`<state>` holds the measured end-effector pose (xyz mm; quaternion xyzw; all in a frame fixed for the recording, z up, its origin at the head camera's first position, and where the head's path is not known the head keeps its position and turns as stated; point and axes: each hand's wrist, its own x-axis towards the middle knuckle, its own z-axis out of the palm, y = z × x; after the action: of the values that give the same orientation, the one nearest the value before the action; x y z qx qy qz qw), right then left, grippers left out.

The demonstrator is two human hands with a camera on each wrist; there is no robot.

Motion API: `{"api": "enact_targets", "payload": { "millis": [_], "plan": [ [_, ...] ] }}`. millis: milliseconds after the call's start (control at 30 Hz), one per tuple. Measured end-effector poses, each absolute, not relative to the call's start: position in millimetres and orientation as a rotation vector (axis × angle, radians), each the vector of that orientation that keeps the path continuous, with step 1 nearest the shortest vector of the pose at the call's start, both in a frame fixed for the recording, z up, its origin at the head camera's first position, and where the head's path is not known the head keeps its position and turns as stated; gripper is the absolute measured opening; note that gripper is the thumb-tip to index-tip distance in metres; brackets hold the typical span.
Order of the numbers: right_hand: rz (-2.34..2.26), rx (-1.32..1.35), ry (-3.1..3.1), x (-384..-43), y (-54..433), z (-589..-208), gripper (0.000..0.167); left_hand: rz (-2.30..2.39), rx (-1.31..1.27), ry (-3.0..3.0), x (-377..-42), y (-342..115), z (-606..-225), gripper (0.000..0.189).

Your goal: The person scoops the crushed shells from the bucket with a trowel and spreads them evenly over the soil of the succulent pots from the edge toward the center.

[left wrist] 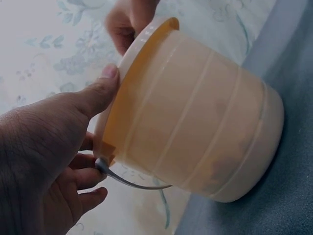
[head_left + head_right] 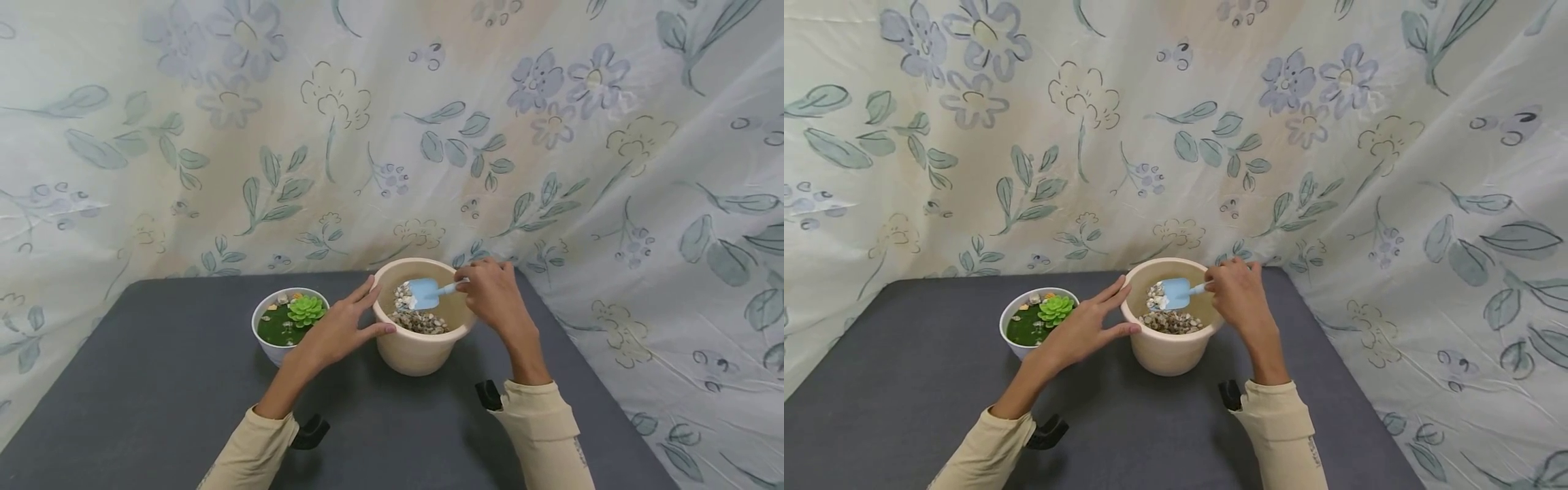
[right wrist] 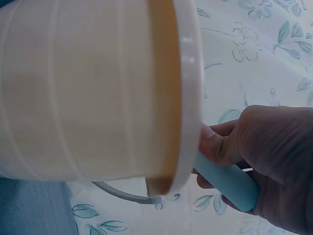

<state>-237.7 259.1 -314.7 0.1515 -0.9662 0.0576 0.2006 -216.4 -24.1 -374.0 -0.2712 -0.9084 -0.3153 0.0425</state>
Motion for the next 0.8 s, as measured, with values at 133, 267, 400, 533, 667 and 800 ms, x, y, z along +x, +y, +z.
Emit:
{"api": "enact_targets", "payload": {
  "millis": [133, 267, 400, 533, 667, 800],
  "plan": [
    [0.154, 0.402, -2.686, -233, 262, -310, 0.012, -0.941, -0.826, -2.771, -216, -24, -373, 0.090],
    [0.156, 0.397, -2.673, -229, 265, -305, 0.013, -0.905, -0.823, -2.777, -215, -23, -372, 0.090],
    [0.166, 0.387, -2.665, -226, 265, -302, 0.014, -0.856, -0.834, -2.784, -216, -25, -373, 0.089],
    [0.163, 0.384, -2.662, -224, 263, -299, 0.013, -0.791, -0.858, -2.771, -218, -28, -373, 0.085],
    [0.163, 0.398, -2.641, -221, 262, -295, 0.012, -0.785, -0.828, -2.763, -219, -33, -372, 0.083],
    [0.166, 0.415, -2.617, -218, 261, -292, 0.010, -0.798, -0.783, -2.759, -219, -38, -369, 0.082]
  ]
}}
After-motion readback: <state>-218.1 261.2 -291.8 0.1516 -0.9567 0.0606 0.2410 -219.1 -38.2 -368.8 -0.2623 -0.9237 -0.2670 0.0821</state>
